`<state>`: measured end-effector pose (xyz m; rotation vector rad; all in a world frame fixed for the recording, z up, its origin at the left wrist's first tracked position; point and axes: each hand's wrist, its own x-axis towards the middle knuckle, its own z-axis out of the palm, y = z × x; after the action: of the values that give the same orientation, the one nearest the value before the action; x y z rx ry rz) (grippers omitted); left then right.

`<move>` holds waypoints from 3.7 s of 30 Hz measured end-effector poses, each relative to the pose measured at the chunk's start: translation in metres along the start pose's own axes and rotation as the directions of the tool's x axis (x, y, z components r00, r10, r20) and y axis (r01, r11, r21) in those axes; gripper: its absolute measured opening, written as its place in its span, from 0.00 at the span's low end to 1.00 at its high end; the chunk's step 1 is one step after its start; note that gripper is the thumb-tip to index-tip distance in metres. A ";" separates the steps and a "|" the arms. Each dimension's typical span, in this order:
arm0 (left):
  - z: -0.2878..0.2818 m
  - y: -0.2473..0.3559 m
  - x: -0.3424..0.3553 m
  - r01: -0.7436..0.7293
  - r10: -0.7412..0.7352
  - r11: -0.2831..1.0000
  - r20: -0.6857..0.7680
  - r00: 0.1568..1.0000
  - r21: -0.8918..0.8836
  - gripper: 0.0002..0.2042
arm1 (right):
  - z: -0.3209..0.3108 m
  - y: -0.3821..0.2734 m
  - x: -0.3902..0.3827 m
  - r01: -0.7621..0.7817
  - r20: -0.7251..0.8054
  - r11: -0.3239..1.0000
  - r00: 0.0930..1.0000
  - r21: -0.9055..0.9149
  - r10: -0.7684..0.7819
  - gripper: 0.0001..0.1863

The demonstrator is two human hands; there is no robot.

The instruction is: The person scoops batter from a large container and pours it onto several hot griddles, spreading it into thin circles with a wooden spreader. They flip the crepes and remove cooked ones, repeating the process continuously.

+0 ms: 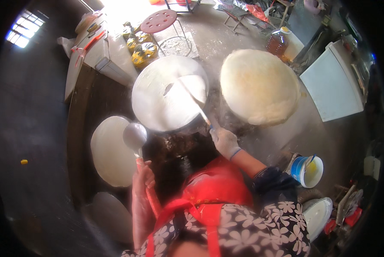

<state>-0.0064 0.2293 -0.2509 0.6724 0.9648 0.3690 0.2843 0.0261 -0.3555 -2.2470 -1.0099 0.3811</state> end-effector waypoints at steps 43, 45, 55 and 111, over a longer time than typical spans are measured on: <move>0.030 0.006 0.062 0.286 -0.301 0.953 0.259 0.918 0.096 0.20 | 0.005 -0.032 0.078 -0.086 0.045 0.971 0.994 -0.222 0.098 0.31; 0.031 0.005 0.064 0.275 -0.309 0.948 0.254 0.917 0.158 0.22 | -0.002 -0.044 0.073 -0.020 0.116 0.971 0.992 -0.240 0.049 0.31; 0.044 0.008 0.124 0.226 -0.230 0.973 0.194 0.954 0.047 0.11 | 0.062 -0.078 -0.008 -0.245 -0.132 0.969 0.962 -0.017 0.240 0.36; -0.206 0.069 -0.226 -0.071 0.415 0.335 0.079 0.906 -0.940 0.29 | 0.054 -0.156 -0.031 0.235 0.547 0.954 0.781 0.188 -0.300 0.35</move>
<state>-0.3004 0.2258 -0.1434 -0.2211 0.1940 0.9721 0.1490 0.1045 -0.2934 -1.8751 -1.5511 0.9987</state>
